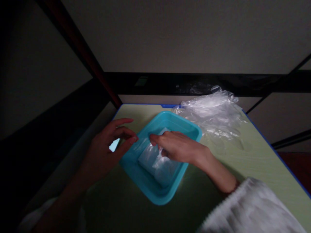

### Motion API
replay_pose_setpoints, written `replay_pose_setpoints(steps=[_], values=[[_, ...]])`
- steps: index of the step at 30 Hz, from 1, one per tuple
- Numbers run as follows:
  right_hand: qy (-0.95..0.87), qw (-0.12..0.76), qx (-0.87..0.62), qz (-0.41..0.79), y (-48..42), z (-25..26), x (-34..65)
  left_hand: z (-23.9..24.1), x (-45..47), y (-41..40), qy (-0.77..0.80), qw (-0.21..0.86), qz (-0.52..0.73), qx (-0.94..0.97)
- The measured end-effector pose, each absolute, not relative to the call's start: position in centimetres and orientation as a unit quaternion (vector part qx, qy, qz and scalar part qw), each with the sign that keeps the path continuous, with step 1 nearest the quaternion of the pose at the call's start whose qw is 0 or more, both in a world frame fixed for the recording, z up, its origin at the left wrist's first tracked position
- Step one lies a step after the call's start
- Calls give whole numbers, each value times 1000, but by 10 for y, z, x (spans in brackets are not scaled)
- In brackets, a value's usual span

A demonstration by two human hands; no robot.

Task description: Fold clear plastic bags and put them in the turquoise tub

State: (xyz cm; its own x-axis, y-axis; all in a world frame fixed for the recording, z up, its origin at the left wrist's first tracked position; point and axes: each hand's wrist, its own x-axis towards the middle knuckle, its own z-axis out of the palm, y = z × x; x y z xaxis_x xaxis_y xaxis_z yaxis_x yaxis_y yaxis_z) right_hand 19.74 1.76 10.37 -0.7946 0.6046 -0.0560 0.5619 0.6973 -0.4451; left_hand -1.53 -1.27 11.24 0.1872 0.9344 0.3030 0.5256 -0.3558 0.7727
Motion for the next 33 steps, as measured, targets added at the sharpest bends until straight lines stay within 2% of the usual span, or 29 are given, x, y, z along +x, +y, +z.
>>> replay_pose_setpoints(steps=[3, 8, 14, 21, 33], values=[[-934, 20, -303, 186, 17, 105, 195, 113, -15, -13, 501, 260, 391, 727], [-948, 47, -290, 123, 18, 104, 194, 112, -15, -13, 497, 259, 389, 731], [-933, 20, -288, 216, 18, 103, 194, 112, -16, -13, 501, 255, 383, 733], [-919, -43, -295, 260, 17, 108, 194, 115, -16, -14, 506, 260, 375, 732], [-902, -112, -195, 369, 22, 110, 194, 114, -16, -14, 506, 258, 355, 743]])
